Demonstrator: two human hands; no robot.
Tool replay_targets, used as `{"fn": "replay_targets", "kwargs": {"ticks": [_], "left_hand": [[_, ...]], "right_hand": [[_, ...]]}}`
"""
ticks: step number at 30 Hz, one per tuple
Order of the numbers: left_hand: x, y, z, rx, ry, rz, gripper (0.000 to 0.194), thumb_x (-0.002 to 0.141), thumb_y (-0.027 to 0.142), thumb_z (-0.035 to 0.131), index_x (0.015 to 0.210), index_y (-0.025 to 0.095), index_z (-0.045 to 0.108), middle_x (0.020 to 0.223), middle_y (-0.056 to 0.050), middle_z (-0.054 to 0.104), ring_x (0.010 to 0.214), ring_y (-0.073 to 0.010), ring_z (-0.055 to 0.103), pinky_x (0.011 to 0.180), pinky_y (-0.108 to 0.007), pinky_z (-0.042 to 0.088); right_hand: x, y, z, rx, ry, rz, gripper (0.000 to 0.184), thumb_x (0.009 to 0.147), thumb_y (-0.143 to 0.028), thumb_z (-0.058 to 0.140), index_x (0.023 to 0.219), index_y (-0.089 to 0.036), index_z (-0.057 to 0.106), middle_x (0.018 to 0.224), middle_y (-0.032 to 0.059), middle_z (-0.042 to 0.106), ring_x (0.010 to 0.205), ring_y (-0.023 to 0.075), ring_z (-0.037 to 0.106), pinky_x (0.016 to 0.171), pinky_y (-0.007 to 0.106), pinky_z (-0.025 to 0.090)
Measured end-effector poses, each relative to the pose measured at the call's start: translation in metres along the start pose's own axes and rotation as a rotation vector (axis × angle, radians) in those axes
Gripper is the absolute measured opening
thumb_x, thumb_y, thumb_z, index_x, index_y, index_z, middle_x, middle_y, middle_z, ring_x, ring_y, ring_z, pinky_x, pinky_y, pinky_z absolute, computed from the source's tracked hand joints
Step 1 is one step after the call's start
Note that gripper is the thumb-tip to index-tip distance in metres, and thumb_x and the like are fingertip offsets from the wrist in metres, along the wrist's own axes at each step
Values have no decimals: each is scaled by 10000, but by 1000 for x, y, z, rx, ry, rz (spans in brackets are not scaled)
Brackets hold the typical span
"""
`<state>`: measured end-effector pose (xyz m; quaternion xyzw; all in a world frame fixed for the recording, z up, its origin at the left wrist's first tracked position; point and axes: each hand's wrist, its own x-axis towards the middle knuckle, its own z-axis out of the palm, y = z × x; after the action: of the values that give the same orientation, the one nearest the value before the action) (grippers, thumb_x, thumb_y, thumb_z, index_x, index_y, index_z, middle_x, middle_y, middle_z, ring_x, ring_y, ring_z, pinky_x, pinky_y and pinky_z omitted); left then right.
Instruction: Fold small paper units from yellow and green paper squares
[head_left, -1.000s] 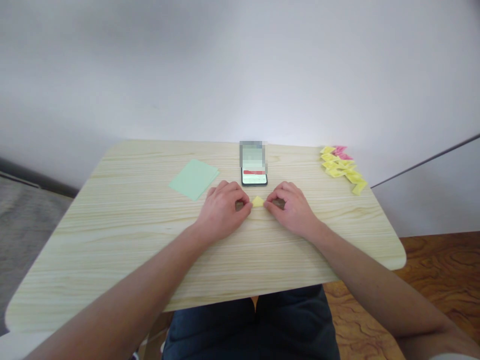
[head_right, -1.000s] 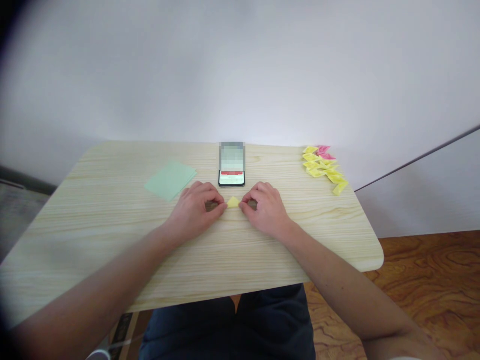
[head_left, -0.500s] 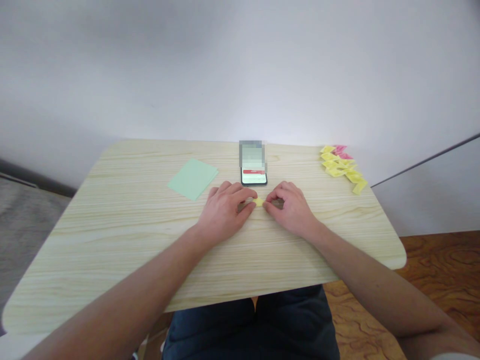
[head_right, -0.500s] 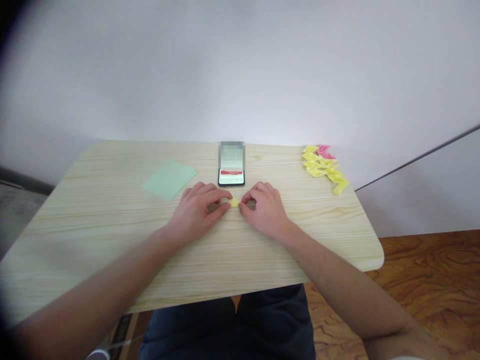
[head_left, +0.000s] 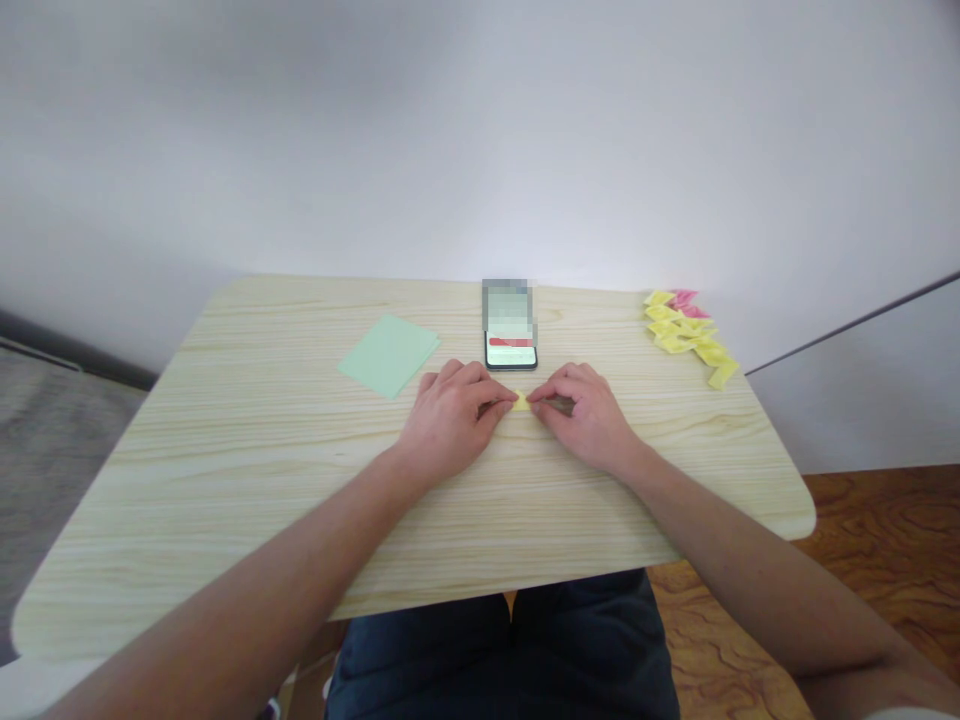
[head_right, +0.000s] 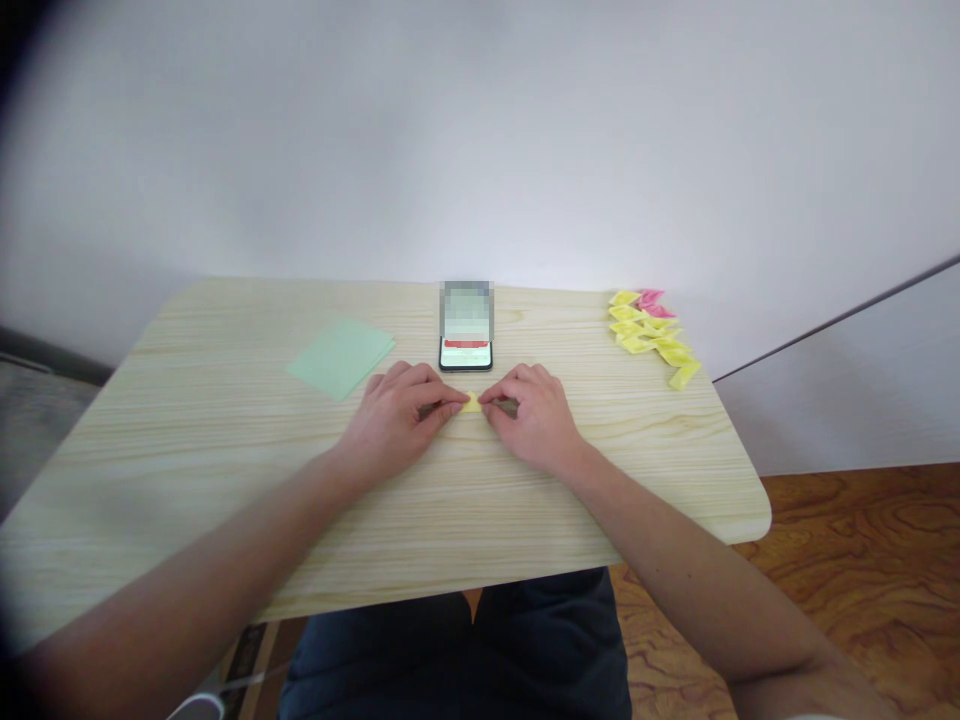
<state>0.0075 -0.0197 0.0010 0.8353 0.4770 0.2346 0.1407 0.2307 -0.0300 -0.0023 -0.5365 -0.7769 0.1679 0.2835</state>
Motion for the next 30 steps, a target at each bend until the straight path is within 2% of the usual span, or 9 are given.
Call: {"fn": "replay_targets", "kwargs": {"ticks": [7, 13, 16, 20, 26, 30], "left_hand": [[1, -2, -1, 9, -16, -14, 205, 985, 346, 577, 1051, 334, 771, 1025, -44, 665, 1038, -254, 540, 898, -434, 382], [3, -11, -4, -6, -74, 6, 244, 981, 360, 580, 1128, 406, 770, 1032, -40, 630, 1032, -247, 525, 899, -424, 390], [3, -13, -5, -4, -75, 9, 241, 977, 376, 587, 1118, 420, 777, 1018, -41, 623, 1014, -247, 520, 884, -419, 397], [2, -11, -4, -12, -29, 11, 223, 967, 374, 604, 1079, 381, 797, 969, -47, 633, 993, -244, 527, 890, -420, 409], [3, -16, -1, -72, 22, -11, 145, 912, 351, 683, 939, 313, 820, 921, -39, 671, 966, -237, 550, 881, -402, 439], [6, -24, -5, -122, -33, 39, 150, 914, 333, 675, 954, 324, 819, 925, -33, 685, 955, -230, 563, 884, -395, 449]], "right_hand": [[0, 1, -2, 13, -13, 2, 99, 901, -243, 699, 941, -282, 782, 935, 40, 683, 956, 240, 601, 894, 414, 450], [-1, 1, 0, -16, 11, -16, 105, 888, -230, 684, 918, -268, 777, 909, 36, 677, 943, 234, 597, 881, 400, 438], [0, -1, 3, -54, 24, -11, 103, 908, -333, 699, 871, -257, 759, 881, 36, 672, 918, 235, 585, 864, 394, 426], [4, -7, 5, -138, 18, 33, 221, 898, -458, 719, 815, -254, 716, 827, 36, 652, 875, 241, 561, 823, 387, 403], [9, -18, 3, -201, -15, 53, 197, 876, -419, 734, 795, -255, 662, 827, 29, 658, 881, 244, 556, 791, 375, 370], [9, -20, 3, -210, -14, 57, 177, 868, -388, 734, 787, -250, 657, 828, 32, 661, 877, 243, 557, 796, 377, 366]]}}
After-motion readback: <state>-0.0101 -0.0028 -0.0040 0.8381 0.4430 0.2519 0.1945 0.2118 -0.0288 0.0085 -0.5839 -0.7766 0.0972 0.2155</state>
